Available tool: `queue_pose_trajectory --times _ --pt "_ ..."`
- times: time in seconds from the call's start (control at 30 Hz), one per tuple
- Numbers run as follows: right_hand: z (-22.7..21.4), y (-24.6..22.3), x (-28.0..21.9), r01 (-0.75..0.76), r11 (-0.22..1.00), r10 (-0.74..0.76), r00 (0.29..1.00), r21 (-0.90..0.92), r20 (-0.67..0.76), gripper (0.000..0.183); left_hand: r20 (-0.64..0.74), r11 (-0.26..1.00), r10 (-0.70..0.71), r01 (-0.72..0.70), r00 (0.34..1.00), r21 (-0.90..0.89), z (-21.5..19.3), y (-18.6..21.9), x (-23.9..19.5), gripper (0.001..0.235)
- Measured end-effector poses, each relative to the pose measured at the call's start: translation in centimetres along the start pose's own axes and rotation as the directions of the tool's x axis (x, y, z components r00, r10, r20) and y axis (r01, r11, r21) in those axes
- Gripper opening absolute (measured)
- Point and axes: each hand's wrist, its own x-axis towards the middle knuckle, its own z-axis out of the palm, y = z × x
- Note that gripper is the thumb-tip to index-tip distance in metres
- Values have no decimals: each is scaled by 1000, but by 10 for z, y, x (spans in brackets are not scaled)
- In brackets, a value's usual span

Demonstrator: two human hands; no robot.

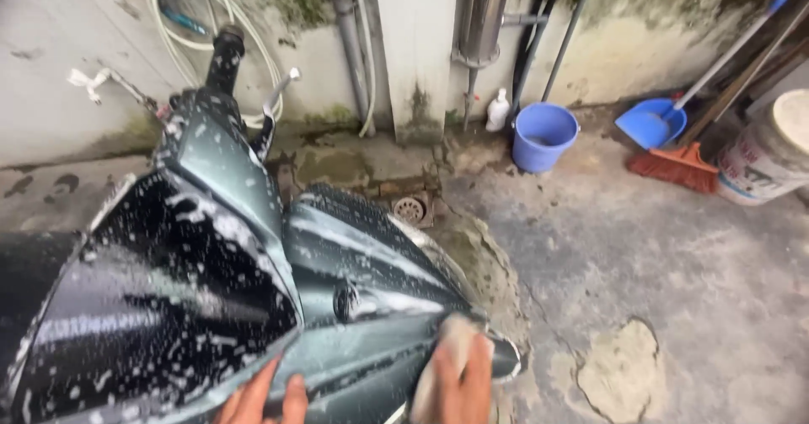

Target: The person scrubs a soapy scooter with a cloth, cleaning the seat, side panels, footrest, and front body. A dog is visible lying on the ground nearby.

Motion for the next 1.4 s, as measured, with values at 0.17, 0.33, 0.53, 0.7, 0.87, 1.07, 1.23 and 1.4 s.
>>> queue_pose_trajectory --times 0.17,0.33,0.53,0.7,0.87,1.07,1.23,1.4 --pt "9 -41 44 28 998 -26 999 -64 29 51 -160 972 221 -231 962 -45 4 0 8 30" --pt "10 -42 63 700 672 -613 708 -241 350 48 -252 972 205 -226 946 -58 29 -32 -1 29" --pt "34 -155 47 432 882 -209 715 -186 668 46 18 1000 -13 12 1000 13 -8 7 2 35" --pt "27 -76 70 372 846 -227 899 -381 373 57 -54 999 13 -15 998 -45 12 -19 -2 31" --pt "17 -67 24 758 604 -555 623 -248 551 58 -133 985 137 -149 982 -88 6 -10 8 31" --pt "5 -108 4 839 459 -833 292 292 471 33 -173 953 252 -275 952 -126 -6 6 8 27" --pt "11 -21 48 553 806 -517 832 -212 201 46 -224 971 213 -232 951 -63 11 -19 9 25" --pt "21 -76 1 859 479 -658 489 -183 573 55 -131 990 96 -109 987 -94 -2 -2 8 27"
